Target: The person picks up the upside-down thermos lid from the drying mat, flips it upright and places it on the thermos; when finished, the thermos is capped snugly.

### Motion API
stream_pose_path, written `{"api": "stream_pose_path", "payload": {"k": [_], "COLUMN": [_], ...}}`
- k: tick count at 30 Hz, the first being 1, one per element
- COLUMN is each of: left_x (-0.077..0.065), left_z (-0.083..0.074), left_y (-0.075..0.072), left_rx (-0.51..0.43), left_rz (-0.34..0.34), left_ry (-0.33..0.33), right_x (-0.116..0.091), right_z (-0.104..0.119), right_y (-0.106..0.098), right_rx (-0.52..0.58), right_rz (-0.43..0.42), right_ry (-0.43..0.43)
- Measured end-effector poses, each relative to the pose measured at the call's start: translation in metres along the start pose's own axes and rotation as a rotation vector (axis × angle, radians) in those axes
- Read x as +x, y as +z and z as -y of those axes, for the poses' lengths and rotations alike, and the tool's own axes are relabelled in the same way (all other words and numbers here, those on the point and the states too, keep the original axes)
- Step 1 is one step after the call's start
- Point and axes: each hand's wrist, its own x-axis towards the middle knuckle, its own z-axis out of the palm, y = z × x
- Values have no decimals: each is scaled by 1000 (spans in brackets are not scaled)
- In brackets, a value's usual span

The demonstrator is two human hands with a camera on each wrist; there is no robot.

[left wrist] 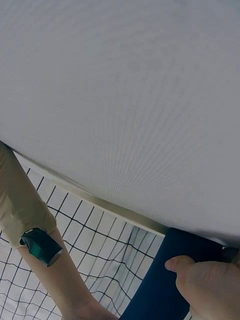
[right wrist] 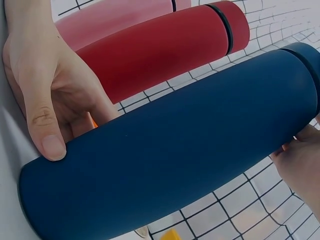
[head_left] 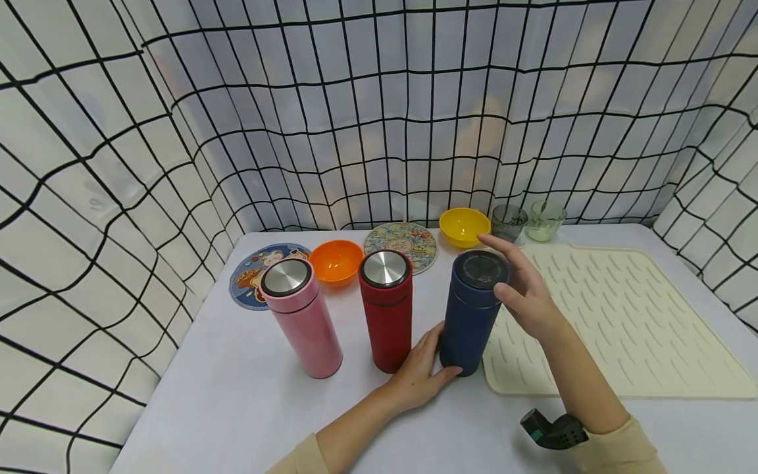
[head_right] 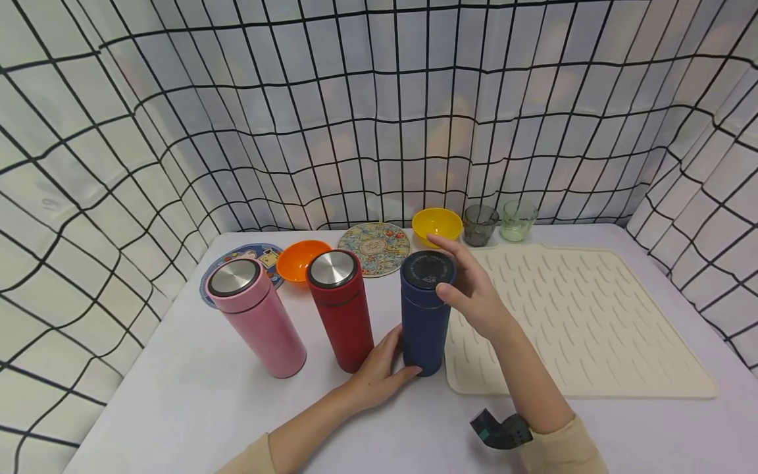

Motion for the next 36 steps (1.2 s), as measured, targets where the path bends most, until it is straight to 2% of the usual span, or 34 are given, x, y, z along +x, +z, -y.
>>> {"api": "stream_pose_path", "payload": {"k": [4, 11, 14, 19, 22, 30, 33, 36], "left_x": [0, 0, 0, -1, -1, -1, 0, 0], "left_z": [0, 0, 0, -1, -2, -2, -1, 0], "left_y": [0, 1, 1, 1, 1, 0, 1, 1], "left_rx": [4, -4, -4, -3, -3, 4, 3, 3], "left_rz": [1, 6, 7, 8, 10, 9, 7, 3], "left_ry": [0, -4, -6, -18, -21, -25, -15, -10], "right_x": [0, 1, 2, 4, 3, -1, 0, 2], "right_z": [-2, -1, -1, -1, 0, 1, 2, 1], "right_y": [0, 5, 5, 3, 3, 4, 6, 6], "right_rx": [-65, -54, -67, 15, 35, -133, -143, -109], "right_rz": [-33, -70, -30, 69, 51, -44, -47, -3], "right_ry": [-29, -36, -41, -33, -1, 20, 34, 4]}}
